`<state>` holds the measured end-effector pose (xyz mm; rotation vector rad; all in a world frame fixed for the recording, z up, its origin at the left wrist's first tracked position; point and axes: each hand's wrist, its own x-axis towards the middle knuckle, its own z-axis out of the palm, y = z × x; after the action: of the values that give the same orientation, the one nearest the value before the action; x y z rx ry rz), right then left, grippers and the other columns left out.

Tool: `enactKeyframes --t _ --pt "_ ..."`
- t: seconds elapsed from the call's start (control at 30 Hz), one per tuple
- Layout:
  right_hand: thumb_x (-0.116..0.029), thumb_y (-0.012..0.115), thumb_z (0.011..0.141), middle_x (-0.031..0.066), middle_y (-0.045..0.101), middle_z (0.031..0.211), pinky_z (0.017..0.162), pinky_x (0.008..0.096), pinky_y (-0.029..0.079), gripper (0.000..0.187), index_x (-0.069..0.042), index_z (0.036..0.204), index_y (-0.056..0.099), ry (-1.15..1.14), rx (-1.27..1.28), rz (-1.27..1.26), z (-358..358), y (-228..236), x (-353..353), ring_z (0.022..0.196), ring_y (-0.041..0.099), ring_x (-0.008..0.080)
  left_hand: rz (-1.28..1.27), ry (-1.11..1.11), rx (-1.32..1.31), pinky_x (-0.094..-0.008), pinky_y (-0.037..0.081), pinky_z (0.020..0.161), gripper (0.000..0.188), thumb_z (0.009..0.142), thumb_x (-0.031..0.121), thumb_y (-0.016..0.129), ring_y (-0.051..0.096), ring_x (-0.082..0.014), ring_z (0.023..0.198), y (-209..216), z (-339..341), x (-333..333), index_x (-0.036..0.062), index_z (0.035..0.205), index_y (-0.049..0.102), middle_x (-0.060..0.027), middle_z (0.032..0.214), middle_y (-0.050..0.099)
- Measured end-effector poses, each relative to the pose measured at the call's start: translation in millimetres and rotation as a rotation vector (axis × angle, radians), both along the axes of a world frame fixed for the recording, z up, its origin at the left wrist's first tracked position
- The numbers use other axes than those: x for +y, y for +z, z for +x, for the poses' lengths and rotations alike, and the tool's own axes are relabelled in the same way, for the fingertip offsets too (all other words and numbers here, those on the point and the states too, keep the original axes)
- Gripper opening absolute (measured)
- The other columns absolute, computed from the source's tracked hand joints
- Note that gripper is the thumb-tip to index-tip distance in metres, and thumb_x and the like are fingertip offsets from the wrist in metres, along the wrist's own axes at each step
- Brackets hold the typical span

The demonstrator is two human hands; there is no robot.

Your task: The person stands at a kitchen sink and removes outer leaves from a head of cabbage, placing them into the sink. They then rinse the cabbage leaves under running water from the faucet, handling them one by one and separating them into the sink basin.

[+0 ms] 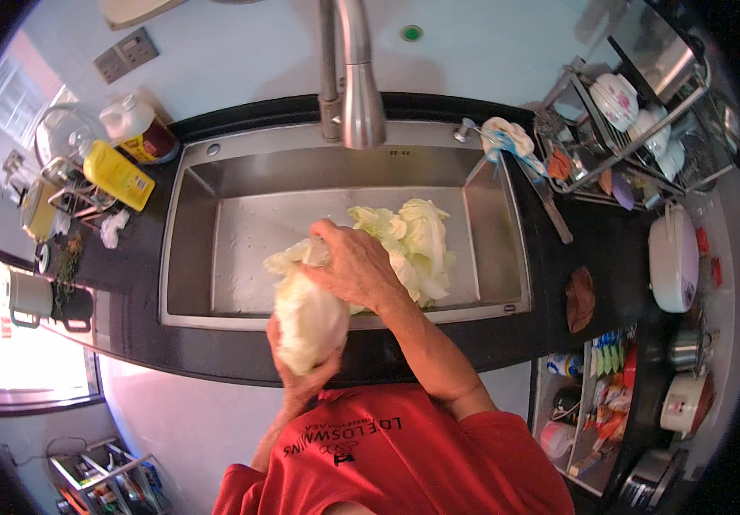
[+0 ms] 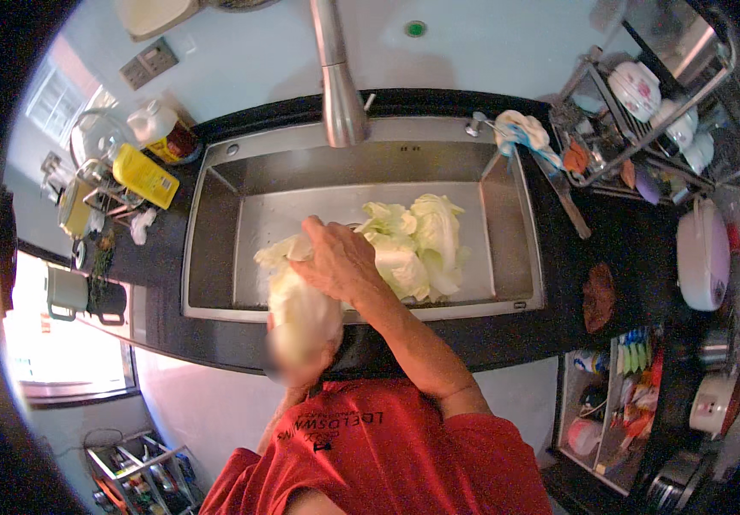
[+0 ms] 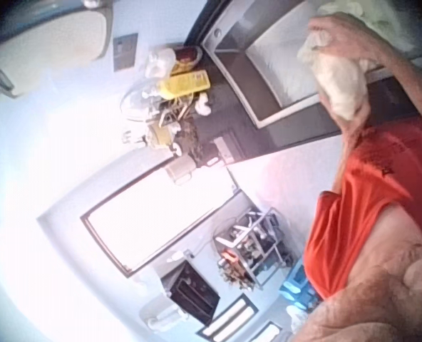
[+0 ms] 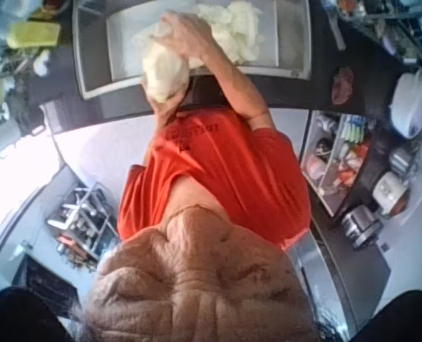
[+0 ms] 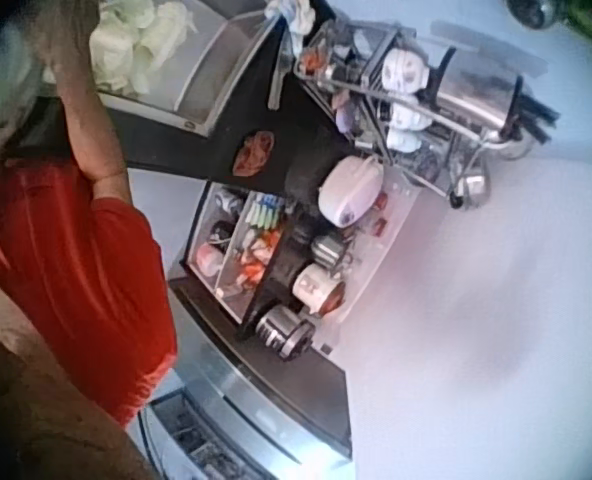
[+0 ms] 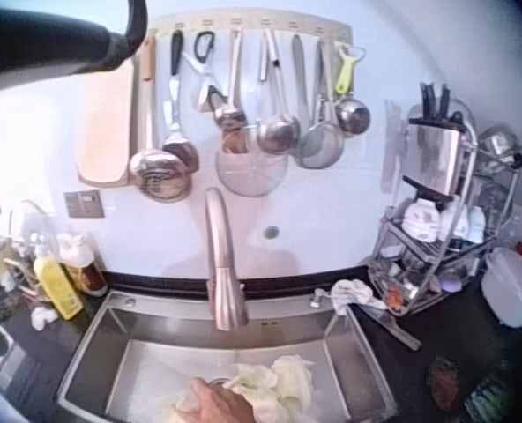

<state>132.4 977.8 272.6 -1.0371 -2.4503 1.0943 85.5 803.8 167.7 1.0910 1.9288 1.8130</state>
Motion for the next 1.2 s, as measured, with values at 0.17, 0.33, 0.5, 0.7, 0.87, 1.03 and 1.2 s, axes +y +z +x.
enactKeyframes --t 0.17,0.33,0.5,0.7,0.87,1.03,1.2 --pt "-0.032 0.069 0.069 0.019 0.065 0.086 0.077 0.042 0.047 0.041 -0.007 0.1 0.063 0.047 -0.004 -0.017 3.6 2.9 9.0 0.086 0.06 0.0367 -0.103 -0.165 -0.373 -0.0364 0.045 0.088 0.084 0.057 0.012 0.076 0.054 -0.0233 0.102 -84.3 -51.5 -55.6 -0.0024 0.129 0.035 -0.0127 0.114 0.053" --pt "-0.025 0.067 0.066 0.0195 0.065 0.085 0.076 0.0409 0.048 0.036 -0.007 0.097 0.065 -0.062 0.062 -0.012 -5.4 -22.0 12.1 0.084 0.061 0.0362 -0.203 0.094 -0.545 -0.0364 0.041 0.092 0.082 0.062 0.021 0.074 0.051 -0.023 0.106 -46.4 -41.1 -38.0 -0.0034 0.13 0.035 -0.0122 0.116 0.052" --pt "-0.02 0.065 0.067 0.0201 0.065 0.091 0.075 0.0453 0.049 0.036 -0.007 0.1 0.065 -0.109 -0.011 0.046 -20.1 -33.4 15.2 0.088 0.061 0.0372 -0.093 -0.11 -0.515 -0.0351 0.042 0.092 0.082 0.06 0.02 0.077 0.052 -0.0209 0.105 -32.8 -52.5 -16.0 -0.0028 0.128 0.038 -0.0116 0.117 0.053" --pt "-0.024 0.063 0.067 0.0213 0.065 0.08 0.068 0.0397 0.049 0.037 0.0 0.095 0.065 -0.227 0.24 -0.224 -16.8 -53.9 30.4 0.073 0.063 0.0315 0.26 -0.178 -0.904 -0.0378 0.043 0.093 0.079 0.067 0.025 0.073 0.053 -0.0238 0.108 -44.4 -53.6 -19.9 -0.0025 0.131 0.036 -0.0129 0.121 0.052" --pt "-0.023 0.063 0.07 0.0115 0.064 0.071 0.059 0.0296 0.048 0.034 0.005 0.089 0.065 -0.325 0.47 -0.522 -14.7 -44.9 29.1 0.062 0.06 0.017 0.303 -0.298 -1.15 -0.0411 0.04 0.098 0.083 0.071 0.033 0.068 0.047 -0.0288 0.117 -57.7 -65.2 -17.3 -0.0008 0.136 0.029 -0.0146 0.13 0.045" --pt "-0.022 0.061 0.074 0.0038 0.062 0.082 0.064 0.0308 0.05 0.024 -0.005 0.091 0.064 -0.303 0.824 -0.869 -18.4 -41.9 25.6 0.075 0.06 0.0151 0.434 -0.341 -1.249 -0.0436 0.039 0.099 0.085 0.071 0.038 0.068 0.046 -0.0306 0.118 -21.5 -76.1 4.8 0.0037 0.137 0.028 -0.0157 0.132 0.044" --pt "-0.025 0.06 0.078 0.0073 0.059 0.102 0.075 0.0492 0.05 0.034 -0.007 0.107 0.056 -0.251 1.072 -1.247 -24.7 -46.1 24.4 0.093 0.058 0.0231 0.494 -0.329 -1.311 -0.0447 0.039 0.099 0.086 0.07 0.043 0.068 0.047 -0.0313 0.117 -6.5 -96.3 29.2 0.0059 0.138 0.028 -0.0147 0.131 0.045"
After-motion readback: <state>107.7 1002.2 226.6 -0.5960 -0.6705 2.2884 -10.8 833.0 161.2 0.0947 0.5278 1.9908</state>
